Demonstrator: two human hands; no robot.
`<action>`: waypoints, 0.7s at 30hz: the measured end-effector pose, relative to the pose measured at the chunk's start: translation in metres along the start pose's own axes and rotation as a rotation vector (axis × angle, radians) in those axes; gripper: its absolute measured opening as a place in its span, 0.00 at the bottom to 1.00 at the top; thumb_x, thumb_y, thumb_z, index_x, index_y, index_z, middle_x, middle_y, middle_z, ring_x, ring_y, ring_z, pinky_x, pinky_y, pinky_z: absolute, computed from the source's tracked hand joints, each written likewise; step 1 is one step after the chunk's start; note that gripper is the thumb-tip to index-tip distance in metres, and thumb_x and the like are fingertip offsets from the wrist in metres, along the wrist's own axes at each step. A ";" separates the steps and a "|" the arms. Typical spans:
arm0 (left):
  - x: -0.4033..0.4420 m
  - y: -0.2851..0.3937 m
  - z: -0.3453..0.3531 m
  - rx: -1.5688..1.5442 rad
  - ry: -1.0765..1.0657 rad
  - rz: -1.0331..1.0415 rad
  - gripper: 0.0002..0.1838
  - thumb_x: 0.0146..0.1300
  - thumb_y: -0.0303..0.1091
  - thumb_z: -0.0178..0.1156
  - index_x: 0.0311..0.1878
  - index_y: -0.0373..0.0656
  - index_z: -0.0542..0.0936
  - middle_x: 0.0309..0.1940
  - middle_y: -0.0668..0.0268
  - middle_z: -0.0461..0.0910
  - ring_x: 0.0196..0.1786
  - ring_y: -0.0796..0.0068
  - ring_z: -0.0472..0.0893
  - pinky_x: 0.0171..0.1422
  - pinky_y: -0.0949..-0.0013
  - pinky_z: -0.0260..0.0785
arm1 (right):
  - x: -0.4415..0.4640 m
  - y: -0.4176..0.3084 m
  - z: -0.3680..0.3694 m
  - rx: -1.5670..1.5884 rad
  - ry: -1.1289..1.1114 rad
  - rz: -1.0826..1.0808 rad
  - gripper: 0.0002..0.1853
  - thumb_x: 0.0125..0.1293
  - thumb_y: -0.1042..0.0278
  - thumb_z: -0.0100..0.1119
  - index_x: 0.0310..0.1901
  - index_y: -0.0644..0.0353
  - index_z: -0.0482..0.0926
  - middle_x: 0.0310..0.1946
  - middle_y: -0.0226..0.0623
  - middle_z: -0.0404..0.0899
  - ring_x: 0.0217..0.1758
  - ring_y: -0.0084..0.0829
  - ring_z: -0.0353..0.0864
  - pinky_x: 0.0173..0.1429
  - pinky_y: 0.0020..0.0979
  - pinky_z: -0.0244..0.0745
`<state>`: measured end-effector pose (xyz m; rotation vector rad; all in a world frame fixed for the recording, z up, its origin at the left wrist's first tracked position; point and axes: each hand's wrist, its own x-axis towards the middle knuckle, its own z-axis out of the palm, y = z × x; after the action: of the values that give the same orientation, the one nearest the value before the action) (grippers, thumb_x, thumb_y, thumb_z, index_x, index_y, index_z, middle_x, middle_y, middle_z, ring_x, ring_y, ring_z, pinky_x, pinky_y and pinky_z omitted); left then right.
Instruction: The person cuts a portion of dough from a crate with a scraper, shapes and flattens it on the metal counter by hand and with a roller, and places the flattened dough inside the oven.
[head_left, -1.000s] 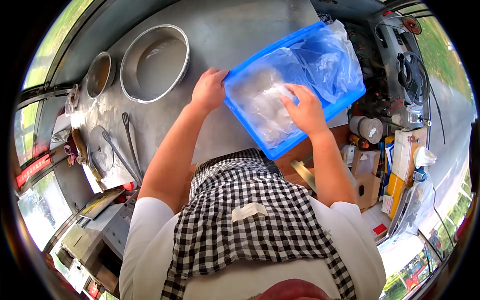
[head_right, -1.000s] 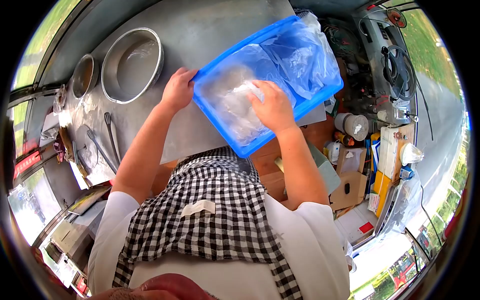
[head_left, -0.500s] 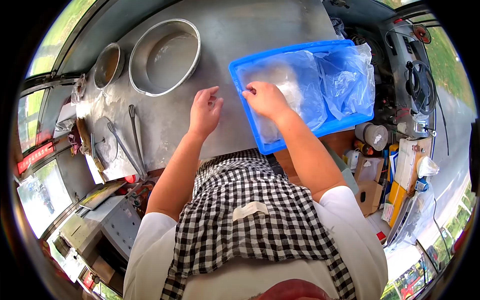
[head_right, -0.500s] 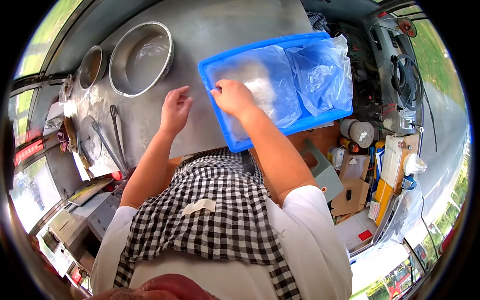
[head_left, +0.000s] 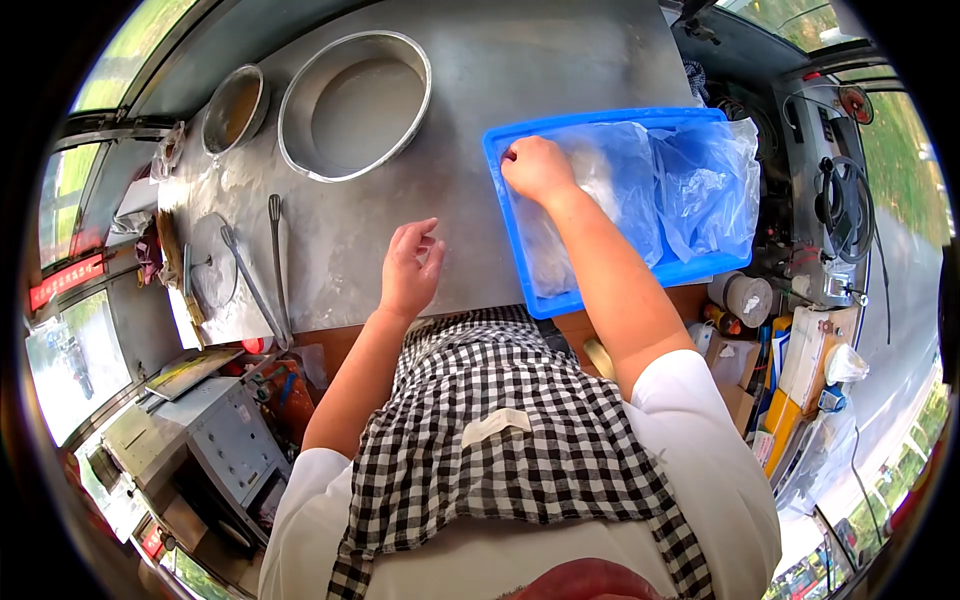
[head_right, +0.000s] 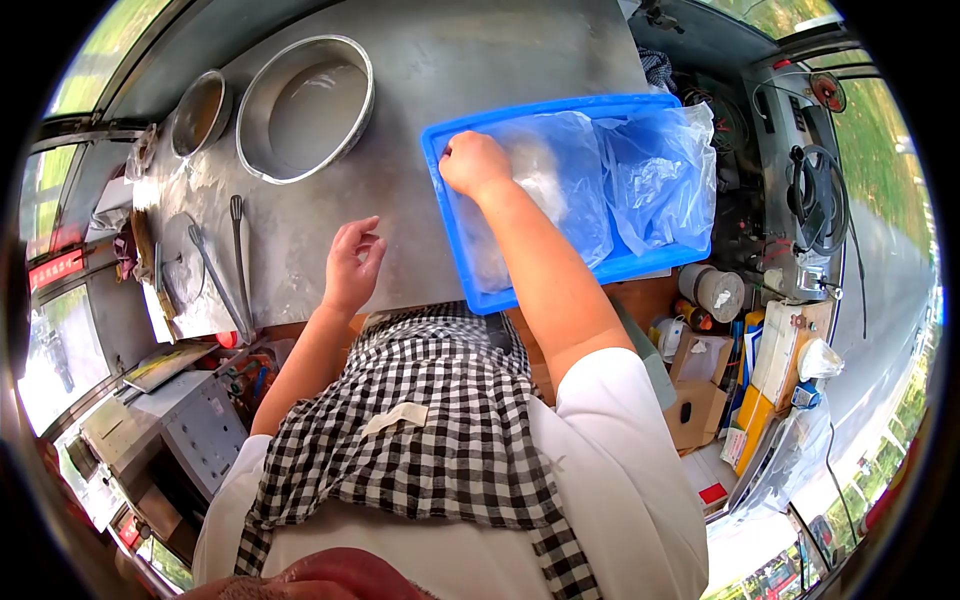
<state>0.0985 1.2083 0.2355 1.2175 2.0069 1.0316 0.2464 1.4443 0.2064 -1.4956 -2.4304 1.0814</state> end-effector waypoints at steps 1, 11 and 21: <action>-0.002 0.000 -0.001 -0.002 0.001 0.006 0.18 0.64 0.25 0.66 0.58 0.40 0.81 0.52 0.58 0.80 0.48 0.67 0.85 0.51 0.66 0.80 | 0.001 0.002 0.003 0.012 0.006 -0.008 0.16 0.58 0.56 0.62 0.36 0.61 0.88 0.36 0.53 0.86 0.42 0.54 0.86 0.49 0.46 0.81; -0.001 0.014 -0.010 0.008 0.000 0.035 0.19 0.64 0.24 0.67 0.58 0.40 0.81 0.52 0.58 0.80 0.47 0.68 0.85 0.52 0.66 0.81 | -0.053 0.061 -0.089 0.311 0.366 0.025 0.13 0.58 0.60 0.66 0.29 0.63 0.84 0.24 0.45 0.84 0.28 0.40 0.85 0.37 0.37 0.78; 0.006 0.017 -0.009 -0.006 -0.048 0.037 0.18 0.64 0.23 0.66 0.58 0.38 0.81 0.52 0.59 0.80 0.46 0.69 0.86 0.53 0.67 0.81 | -0.109 0.217 -0.214 -0.166 0.840 0.479 0.21 0.66 0.55 0.65 0.54 0.62 0.85 0.52 0.45 0.86 0.56 0.43 0.86 0.59 0.40 0.79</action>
<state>0.0972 1.2154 0.2538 1.2692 1.9504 1.0156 0.5548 1.5255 0.2640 -2.0829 -1.6400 0.1681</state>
